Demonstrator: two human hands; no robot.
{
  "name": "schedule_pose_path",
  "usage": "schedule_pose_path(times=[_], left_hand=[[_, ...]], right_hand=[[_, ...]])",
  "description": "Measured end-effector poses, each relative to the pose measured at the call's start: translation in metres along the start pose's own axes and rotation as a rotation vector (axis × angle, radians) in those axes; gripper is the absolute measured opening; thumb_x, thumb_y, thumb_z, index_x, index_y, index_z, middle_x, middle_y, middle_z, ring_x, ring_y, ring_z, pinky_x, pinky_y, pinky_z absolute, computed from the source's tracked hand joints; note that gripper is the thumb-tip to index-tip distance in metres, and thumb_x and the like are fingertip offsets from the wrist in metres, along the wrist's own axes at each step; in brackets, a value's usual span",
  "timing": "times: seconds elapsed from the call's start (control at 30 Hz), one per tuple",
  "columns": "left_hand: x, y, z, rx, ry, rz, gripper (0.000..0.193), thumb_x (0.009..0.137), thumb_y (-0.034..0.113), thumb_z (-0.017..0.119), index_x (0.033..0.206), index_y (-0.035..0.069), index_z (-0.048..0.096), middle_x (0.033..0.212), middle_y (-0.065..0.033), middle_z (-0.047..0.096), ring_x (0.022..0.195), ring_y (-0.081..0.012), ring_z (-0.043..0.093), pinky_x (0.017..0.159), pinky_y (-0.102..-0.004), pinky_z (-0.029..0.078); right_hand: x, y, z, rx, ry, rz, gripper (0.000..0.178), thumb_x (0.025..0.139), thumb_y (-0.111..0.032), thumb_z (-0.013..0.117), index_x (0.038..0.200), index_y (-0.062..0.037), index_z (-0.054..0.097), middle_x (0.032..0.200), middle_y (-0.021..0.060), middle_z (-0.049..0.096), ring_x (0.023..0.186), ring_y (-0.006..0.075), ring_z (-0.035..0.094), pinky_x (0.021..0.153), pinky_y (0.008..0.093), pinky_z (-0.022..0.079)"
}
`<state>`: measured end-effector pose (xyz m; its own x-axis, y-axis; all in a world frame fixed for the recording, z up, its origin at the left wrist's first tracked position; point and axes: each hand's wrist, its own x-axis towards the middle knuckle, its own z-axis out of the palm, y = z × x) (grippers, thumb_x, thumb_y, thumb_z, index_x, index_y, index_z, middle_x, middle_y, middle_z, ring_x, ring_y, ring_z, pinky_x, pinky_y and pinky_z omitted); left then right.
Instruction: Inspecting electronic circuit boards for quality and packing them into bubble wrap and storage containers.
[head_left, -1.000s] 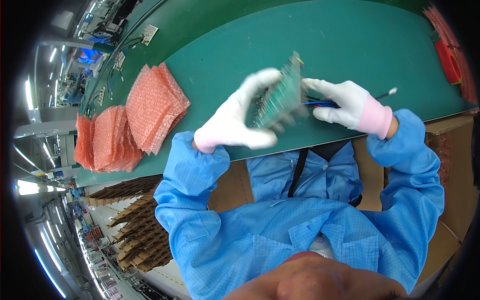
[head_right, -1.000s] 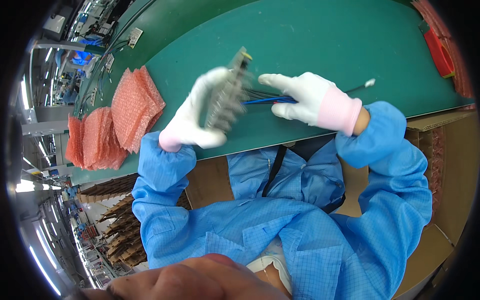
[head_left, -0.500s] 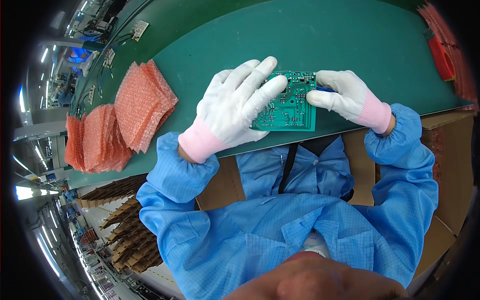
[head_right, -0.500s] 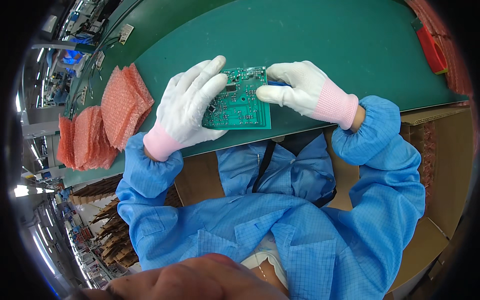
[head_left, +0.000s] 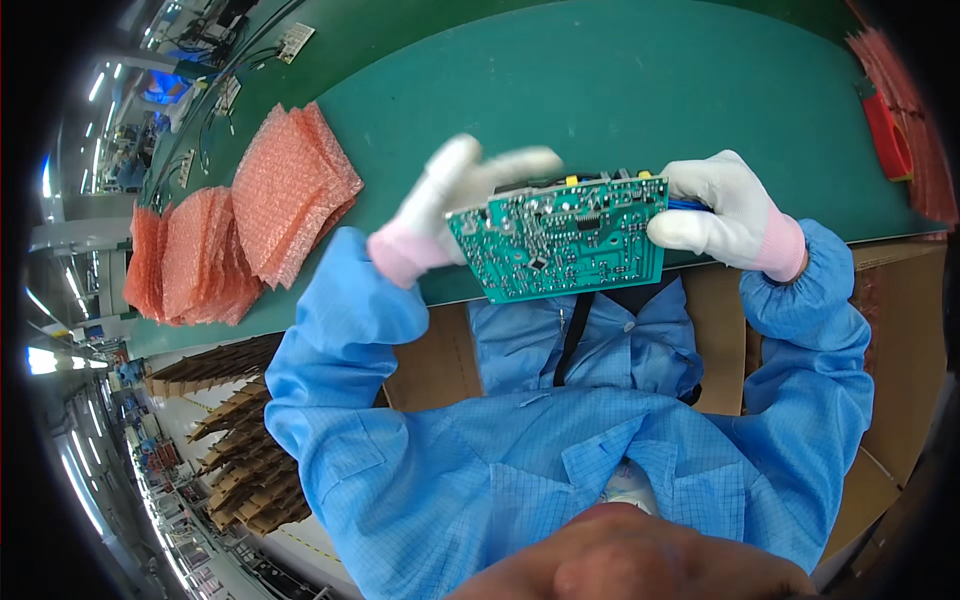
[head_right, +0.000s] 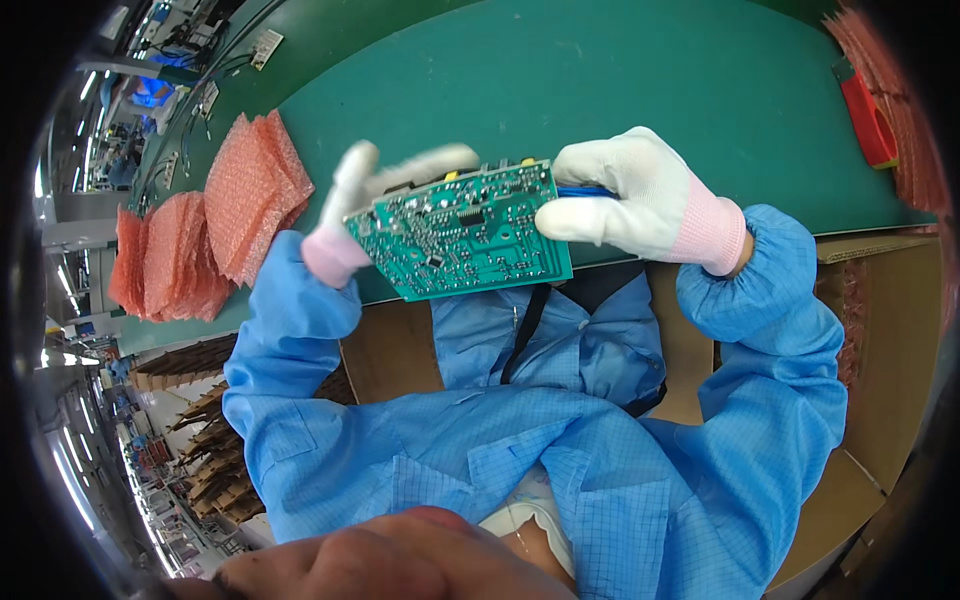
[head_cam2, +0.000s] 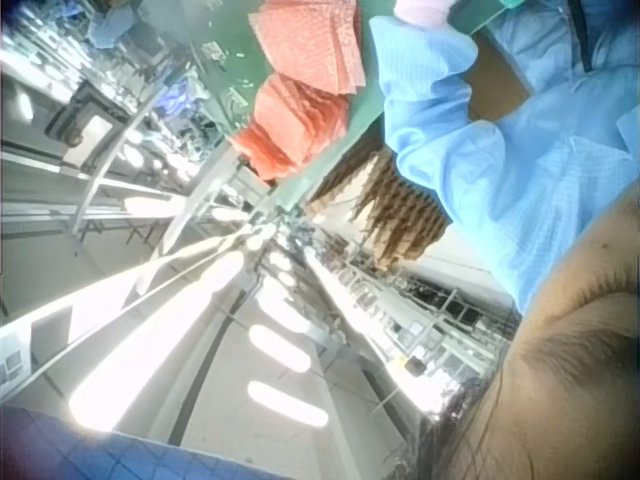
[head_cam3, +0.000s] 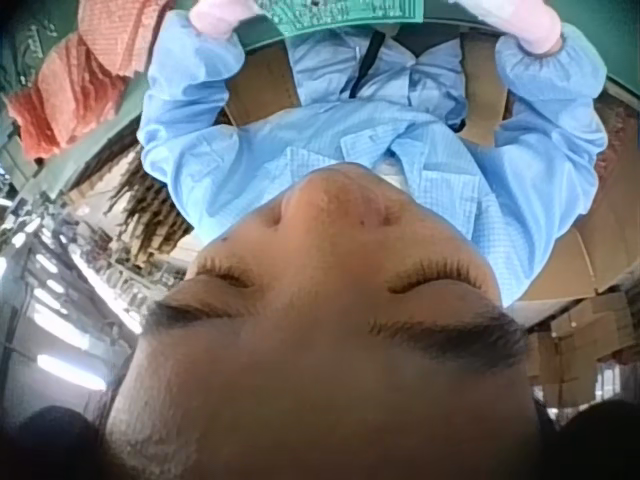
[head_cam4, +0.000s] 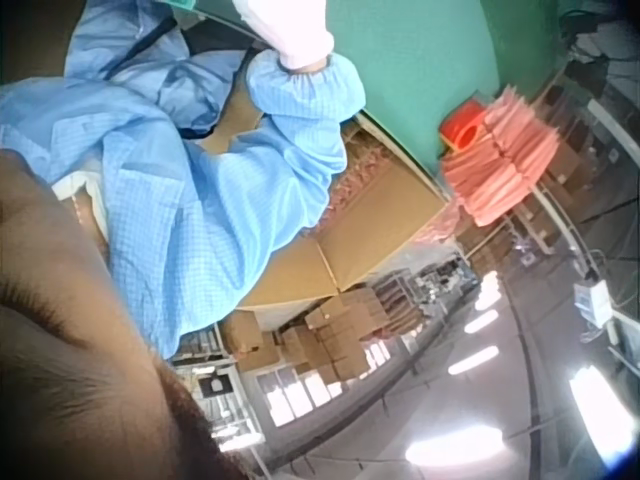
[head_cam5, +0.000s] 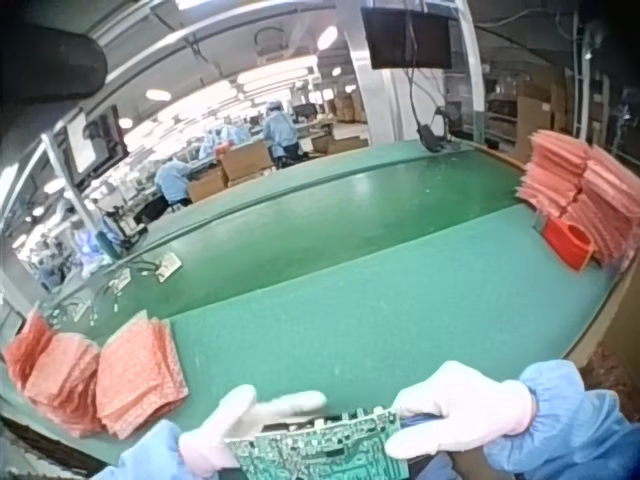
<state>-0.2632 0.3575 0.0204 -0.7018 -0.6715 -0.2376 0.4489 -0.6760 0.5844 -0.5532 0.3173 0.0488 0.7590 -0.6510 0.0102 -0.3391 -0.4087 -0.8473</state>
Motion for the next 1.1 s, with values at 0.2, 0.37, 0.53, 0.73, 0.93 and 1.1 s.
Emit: schedule_pose_path(times=[0.2, 0.37, 0.53, 0.73, 0.93, 1.1], left_hand=[[0.011, 0.005, 0.013, 0.313, -0.106, -0.245, 0.092, 0.076, 0.035, 0.077, 0.147, 0.002, 0.029, 0.136, -0.0229, 0.046, 0.118, -0.0376, 0.055, 0.089, -0.0476, 0.054], [0.019, -0.002, 0.036, 0.766, 0.175, 0.245, 0.106, 0.062, 0.013, 0.082, 0.149, 0.002, 0.023, 0.140, -0.0095, 0.042, 0.130, -0.0205, 0.043, 0.102, -0.0332, 0.043], [0.027, -0.011, 0.031, 1.184, 0.361, 0.634, 0.097, 0.061, 0.015, 0.080, 0.145, 0.007, 0.032, 0.134, -0.0157, 0.046, 0.122, -0.0280, 0.051, 0.099, -0.0395, 0.045], [0.059, -0.010, 0.041, 2.003, 0.614, 1.051, 0.090, 0.055, 0.019, 0.079, 0.137, 0.013, 0.043, 0.134, -0.0223, 0.045, 0.115, -0.0390, 0.053, 0.089, -0.0469, 0.045], [0.072, -0.006, 0.054, 2.055, 0.616, 1.201, 0.093, 0.055, 0.024, 0.083, 0.138, 0.014, 0.043, 0.136, -0.0228, 0.044, 0.117, -0.0400, 0.051, 0.087, -0.0483, 0.045], [0.052, -0.005, 0.050, 2.062, 0.607, 1.007, 0.098, 0.056, 0.032, 0.083, 0.141, 0.011, 0.039, 0.138, -0.0242, 0.042, 0.121, -0.0410, 0.049, 0.094, -0.0491, 0.043]], right_hand=[[0.002, 0.007, 0.011, -0.161, 0.178, -0.171, 0.026, 0.084, -0.025, 0.070, 0.095, -0.0020, 0.066, 0.072, 0.0133, 0.063, 0.063, 0.0261, 0.064, 0.057, 0.0334, 0.049], [0.009, 0.009, 0.021, -0.730, 0.493, -0.209, 0.043, 0.074, -0.024, 0.074, 0.113, -0.0084, 0.062, 0.092, 0.0087, 0.066, 0.080, 0.0248, 0.065, 0.065, 0.0366, 0.051], [0.028, 0.012, 0.057, -0.162, 0.822, -0.231, 0.067, 0.074, -0.018, 0.074, 0.134, -0.0053, 0.048, 0.109, 0.0136, 0.063, 0.102, 0.0262, 0.062, 0.087, 0.0351, 0.051], [0.053, 0.005, 0.067, 1.303, 0.929, -0.222, 0.049, 0.088, -0.023, 0.069, 0.125, 0.0015, 0.048, 0.110, 0.0085, 0.062, 0.099, 0.0158, 0.061, 0.086, 0.0302, 0.050], [0.058, -0.013, 0.071, 1.211, 0.884, -0.210, 0.039, 0.083, -0.011, 0.071, 0.118, -0.0020, 0.057, 0.103, 0.0050, 0.064, 0.088, 0.0124, 0.063, 0.073, 0.0271, 0.053], [0.049, 0.008, 0.080, 1.093, 0.723, -0.109, 0.028, 0.084, -0.014, 0.070, 0.109, -0.0027, 0.062, 0.088, 0.0033, 0.066, 0.068, 0.0104, 0.061, 0.057, 0.0241, 0.049]])
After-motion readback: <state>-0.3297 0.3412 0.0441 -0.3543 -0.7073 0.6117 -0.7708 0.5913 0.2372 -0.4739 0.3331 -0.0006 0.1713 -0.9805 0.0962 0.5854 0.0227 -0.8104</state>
